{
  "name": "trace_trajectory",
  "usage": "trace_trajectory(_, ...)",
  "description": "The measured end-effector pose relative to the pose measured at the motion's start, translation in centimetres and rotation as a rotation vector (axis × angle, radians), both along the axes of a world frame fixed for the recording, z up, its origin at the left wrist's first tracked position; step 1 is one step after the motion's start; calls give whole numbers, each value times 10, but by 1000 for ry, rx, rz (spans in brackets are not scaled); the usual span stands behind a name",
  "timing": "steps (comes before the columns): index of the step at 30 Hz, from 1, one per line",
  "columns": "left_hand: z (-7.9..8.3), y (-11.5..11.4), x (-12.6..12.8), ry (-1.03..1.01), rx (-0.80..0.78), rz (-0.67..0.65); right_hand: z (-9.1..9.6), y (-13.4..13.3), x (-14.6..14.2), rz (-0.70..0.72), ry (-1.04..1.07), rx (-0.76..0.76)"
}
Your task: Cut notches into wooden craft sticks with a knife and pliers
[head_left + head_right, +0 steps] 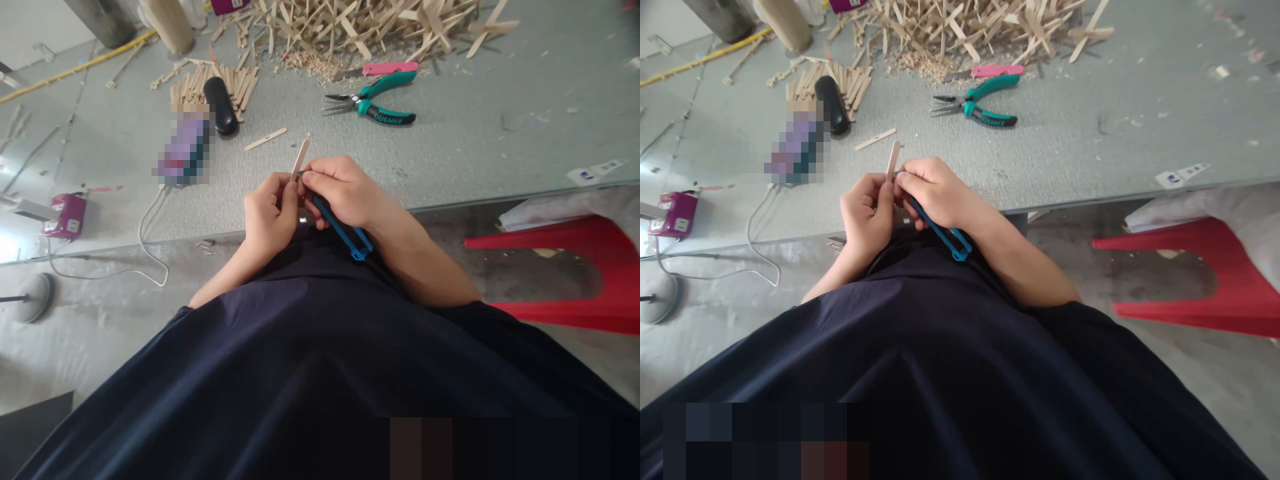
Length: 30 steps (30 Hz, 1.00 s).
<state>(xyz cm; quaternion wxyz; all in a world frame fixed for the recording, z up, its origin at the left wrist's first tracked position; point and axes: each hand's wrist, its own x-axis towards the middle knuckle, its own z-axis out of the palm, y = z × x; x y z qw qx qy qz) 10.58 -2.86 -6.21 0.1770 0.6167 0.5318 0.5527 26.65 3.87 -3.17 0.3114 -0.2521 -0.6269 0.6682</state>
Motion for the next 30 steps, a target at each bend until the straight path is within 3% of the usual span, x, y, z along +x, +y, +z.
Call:
trace_trajectory(10,-6,3,-5,-52,-35,-44,0,0,0,1,21,3)
trace_trajectory(18,-6,1,-12,220,44,30,-2,3,-1,11,-23,44)
trace_trajectory(26,-18,4,-22,362,6,87,5,0,-4,-91,-154,288)
trace_trajectory(28,-19,4,-23,394,3,79,5,0,-3,-92,-159,277)
trace_trajectory(30,-19,4,-22,426,-4,67,5,3,-1,-29,-147,174)
